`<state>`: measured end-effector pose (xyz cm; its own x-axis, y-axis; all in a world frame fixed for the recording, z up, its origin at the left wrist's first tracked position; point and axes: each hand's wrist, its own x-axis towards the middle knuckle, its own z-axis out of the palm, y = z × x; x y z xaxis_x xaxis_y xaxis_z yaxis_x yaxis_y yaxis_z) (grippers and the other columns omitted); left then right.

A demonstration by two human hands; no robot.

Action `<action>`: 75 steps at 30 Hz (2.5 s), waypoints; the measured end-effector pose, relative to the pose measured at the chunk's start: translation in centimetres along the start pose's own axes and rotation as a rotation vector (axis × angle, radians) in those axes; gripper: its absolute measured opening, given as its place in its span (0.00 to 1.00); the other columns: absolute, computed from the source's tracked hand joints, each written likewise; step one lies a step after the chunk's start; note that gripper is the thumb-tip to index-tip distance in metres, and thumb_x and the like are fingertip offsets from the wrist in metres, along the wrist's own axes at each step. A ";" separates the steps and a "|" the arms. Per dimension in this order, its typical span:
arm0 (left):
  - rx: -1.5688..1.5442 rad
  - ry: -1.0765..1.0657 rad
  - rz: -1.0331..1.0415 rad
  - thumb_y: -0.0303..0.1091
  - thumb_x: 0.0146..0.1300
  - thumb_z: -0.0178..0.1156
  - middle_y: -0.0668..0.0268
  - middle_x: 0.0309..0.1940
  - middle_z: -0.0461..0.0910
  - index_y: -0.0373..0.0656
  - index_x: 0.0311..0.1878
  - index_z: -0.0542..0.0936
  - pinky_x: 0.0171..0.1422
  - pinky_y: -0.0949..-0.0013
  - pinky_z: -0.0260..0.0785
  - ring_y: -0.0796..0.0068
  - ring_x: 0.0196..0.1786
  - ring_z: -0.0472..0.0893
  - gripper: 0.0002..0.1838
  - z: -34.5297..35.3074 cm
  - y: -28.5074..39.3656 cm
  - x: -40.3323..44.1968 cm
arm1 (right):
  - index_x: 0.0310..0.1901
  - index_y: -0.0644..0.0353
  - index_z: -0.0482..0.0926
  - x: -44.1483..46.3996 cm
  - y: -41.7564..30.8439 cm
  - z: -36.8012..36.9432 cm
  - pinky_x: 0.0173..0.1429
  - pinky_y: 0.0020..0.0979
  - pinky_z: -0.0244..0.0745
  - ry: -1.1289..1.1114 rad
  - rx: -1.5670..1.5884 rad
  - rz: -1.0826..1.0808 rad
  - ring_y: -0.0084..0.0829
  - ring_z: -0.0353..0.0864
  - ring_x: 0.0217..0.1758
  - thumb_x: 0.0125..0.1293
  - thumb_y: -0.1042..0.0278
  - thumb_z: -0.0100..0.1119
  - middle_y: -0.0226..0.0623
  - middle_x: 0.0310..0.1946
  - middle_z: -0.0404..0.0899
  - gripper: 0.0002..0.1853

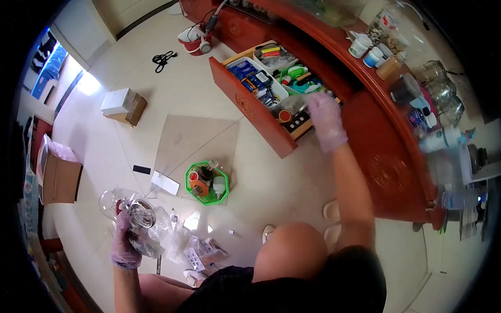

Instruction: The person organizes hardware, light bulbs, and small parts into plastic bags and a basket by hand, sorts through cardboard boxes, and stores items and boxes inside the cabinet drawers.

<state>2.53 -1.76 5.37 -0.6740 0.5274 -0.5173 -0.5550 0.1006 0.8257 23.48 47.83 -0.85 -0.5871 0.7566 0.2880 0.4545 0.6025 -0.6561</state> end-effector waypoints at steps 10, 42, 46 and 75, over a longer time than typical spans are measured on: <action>-0.014 -0.024 0.021 0.50 0.66 0.59 0.62 0.53 0.79 0.38 0.62 0.73 0.64 0.64 0.67 0.66 0.56 0.77 0.29 1.0 -0.1 -0.4 | 0.47 0.62 0.83 5.1 3.6 0.0 0.66 0.35 0.69 -0.324 -0.422 -0.214 0.42 0.76 0.59 0.60 0.70 0.61 0.42 0.53 0.81 0.13; -0.100 0.299 -0.128 0.50 0.68 0.59 0.65 0.50 0.79 0.43 0.60 0.73 0.60 0.64 0.71 0.68 0.52 0.79 0.25 1.0 -1.4 -0.1 | 0.57 0.58 0.80 23.5 5.2 9.7 0.60 0.33 0.72 -0.600 0.099 -0.037 0.34 0.81 0.53 0.64 0.58 0.58 0.42 0.51 0.83 0.22; -0.063 0.309 -0.154 0.50 0.68 0.58 0.64 0.48 0.80 0.43 0.60 0.74 0.59 0.64 0.72 0.68 0.51 0.80 0.25 1.8 -1.0 0.1 | 0.51 0.58 0.83 25.1 4.6 8.5 0.54 0.33 0.76 -0.660 0.248 0.168 0.34 0.83 0.45 0.65 0.60 0.56 0.39 0.44 0.85 0.17; -0.066 0.343 -0.311 0.51 0.69 0.58 0.65 0.49 0.81 0.51 0.64 0.71 0.46 0.64 0.80 0.69 0.44 0.82 0.24 1.3 -1.7 -1.4 | 0.53 0.56 0.81 15.3 1.1 5.4 0.67 0.47 0.68 0.185 -0.094 -0.197 0.42 0.79 0.56 0.73 0.61 0.46 0.43 0.51 0.82 0.16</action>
<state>5.05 -1.54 5.00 -0.5868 0.1698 -0.7918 -0.7786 0.1504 0.6092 11.39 58.73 -0.92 -0.5416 0.6511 0.5317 0.4092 0.7567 -0.5098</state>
